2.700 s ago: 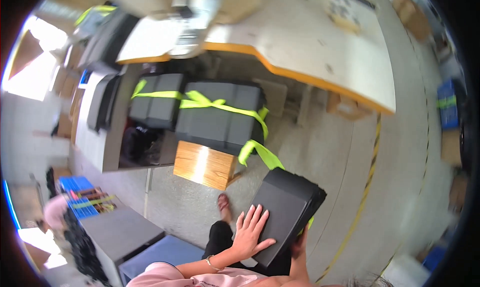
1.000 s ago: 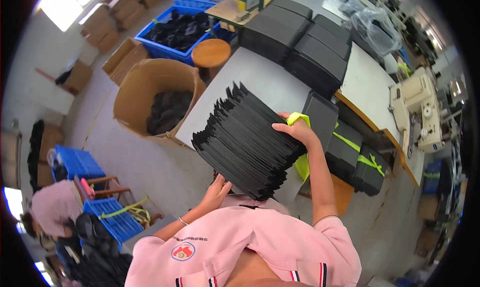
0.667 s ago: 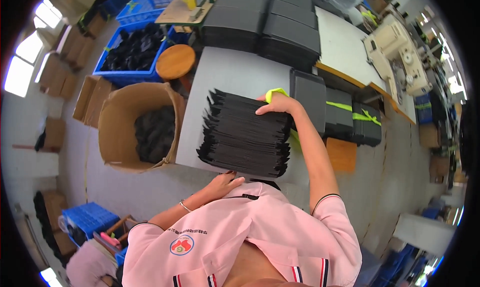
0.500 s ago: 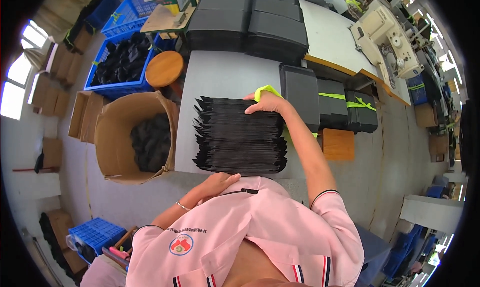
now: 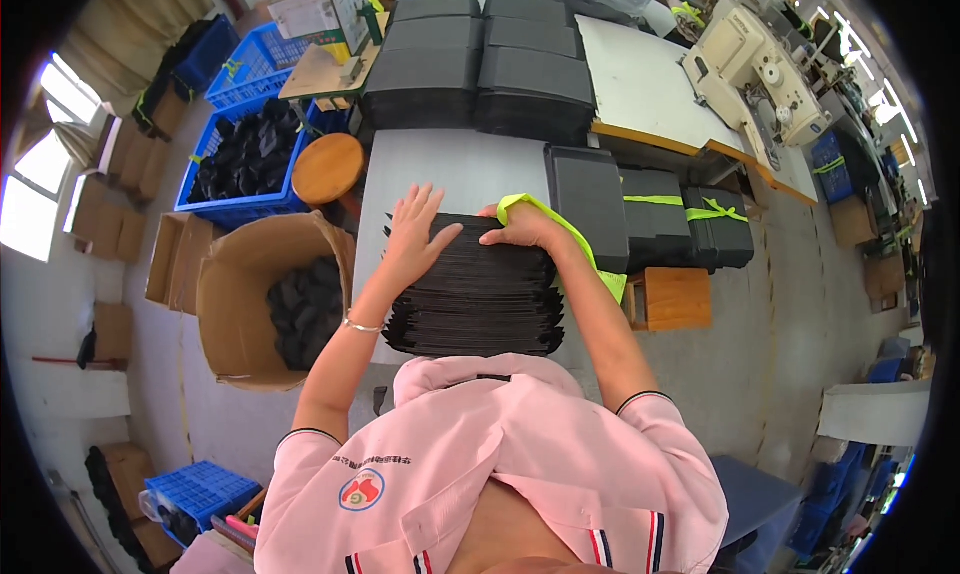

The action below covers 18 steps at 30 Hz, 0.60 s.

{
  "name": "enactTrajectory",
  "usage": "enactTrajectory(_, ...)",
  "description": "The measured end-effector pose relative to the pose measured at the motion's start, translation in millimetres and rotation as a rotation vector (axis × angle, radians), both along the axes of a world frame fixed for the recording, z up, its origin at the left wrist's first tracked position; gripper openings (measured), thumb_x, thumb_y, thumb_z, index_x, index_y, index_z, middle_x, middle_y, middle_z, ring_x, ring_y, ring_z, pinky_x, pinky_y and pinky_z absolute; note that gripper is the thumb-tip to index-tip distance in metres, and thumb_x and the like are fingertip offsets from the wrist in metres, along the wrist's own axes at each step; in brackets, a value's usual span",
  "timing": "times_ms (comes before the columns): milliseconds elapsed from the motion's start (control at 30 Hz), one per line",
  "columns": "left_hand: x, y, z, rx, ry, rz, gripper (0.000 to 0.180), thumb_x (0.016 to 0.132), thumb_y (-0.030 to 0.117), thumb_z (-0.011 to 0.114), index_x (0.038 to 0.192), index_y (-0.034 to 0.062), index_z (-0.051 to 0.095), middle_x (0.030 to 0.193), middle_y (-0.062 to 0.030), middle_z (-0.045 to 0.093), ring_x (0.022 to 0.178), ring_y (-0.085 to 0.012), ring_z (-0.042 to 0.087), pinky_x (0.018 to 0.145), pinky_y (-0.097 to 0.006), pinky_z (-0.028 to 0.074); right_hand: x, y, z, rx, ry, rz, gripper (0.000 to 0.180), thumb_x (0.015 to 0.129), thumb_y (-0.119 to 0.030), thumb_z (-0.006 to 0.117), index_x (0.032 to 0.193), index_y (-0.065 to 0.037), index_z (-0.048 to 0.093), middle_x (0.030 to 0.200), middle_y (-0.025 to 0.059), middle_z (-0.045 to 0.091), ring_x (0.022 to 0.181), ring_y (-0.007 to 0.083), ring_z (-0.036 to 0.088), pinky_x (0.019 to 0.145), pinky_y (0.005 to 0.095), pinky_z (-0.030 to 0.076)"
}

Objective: Organizing and stacking black pleated textile materials on an assembly table in a factory setting.

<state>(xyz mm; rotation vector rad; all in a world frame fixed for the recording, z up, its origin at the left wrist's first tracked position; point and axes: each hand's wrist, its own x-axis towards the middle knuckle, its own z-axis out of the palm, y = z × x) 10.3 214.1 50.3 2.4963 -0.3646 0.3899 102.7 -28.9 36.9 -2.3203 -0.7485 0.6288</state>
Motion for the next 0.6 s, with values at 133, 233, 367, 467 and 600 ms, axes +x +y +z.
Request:
enactTrajectory(133, 15, -37, -29, 0.184, -0.082, -0.044, 0.063, 0.103, 0.043, 0.062, 0.152, 0.0052, 0.05, 0.159, -0.0176, 0.047, 0.154, -0.0345, 0.034, 0.124, -0.061, 0.02, -8, -14, -7, 0.024, -0.109, -0.086, 0.052, 0.089, -0.036, 0.078, 0.134, -0.012, 0.07, 0.121, 0.0153, 0.074, 0.116, 0.029, 0.068, 0.101, 0.0384, 0.05)
enactTrajectory(233, 21, -35, -50, 0.274, 0.085, -0.12, 0.057, 0.106, 0.043, 0.057, 0.15, 0.0063, 0.053, 0.157, -0.0168, 0.05, 0.152, -0.0333, 0.038, 0.125, -0.058, 0.02, -20, -42, -10, 0.296, -0.085, -0.261, 0.04, 0.091, -0.032, 0.073, 0.125, -0.01, 0.074, 0.116, 0.0152, 0.075, 0.111, 0.0313, 0.07, 0.099, 0.0408, 0.052)
enactTrajectory(367, 32, -9, -47, 0.082, 0.204, -0.164, 0.057, 0.104, 0.046, 0.059, 0.143, 0.0043, 0.057, 0.142, -0.0182, 0.062, 0.137, -0.0353, 0.054, 0.121, -0.06, 0.027, -22, -127, 9, 0.39, 0.218, -0.607, 0.031, 0.101, -0.031, 0.065, 0.117, -0.006, 0.076, 0.11, 0.0012, 0.075, 0.106, 0.0122, 0.065, 0.097, 0.0281, 0.049)
enactTrajectory(467, 45, -16, -34, 0.119, 0.267, -0.17, 0.058, 0.104, 0.047, 0.059, 0.143, 0.0033, 0.058, 0.137, -0.0193, 0.065, 0.133, -0.0379, 0.057, 0.121, -0.059, 0.029, -26, -223, 14, 0.166, 0.319, -0.523, 0.032, 0.098, -0.038, 0.069, 0.109, -0.009, 0.075, 0.104, -0.0008, 0.074, 0.098, 0.0129, 0.065, 0.077, 0.0308, 0.054)
enactTrajectory(600, 64, -16, -27, 0.1, 0.3, -0.209, 0.061, 0.105, 0.048, 0.058, 0.145, 0.0024, 0.058, 0.138, -0.0219, 0.065, 0.13, -0.0393, 0.059, 0.119, -0.058, 0.033, -24, -282, 59, -0.528, 0.443, -0.34, 0.03, 0.094, -0.028, 0.066, 0.106, -0.001, 0.07, 0.088, 0.0099, 0.077, 0.056, 0.017, 0.067, 0.048, 0.0294, 0.048)
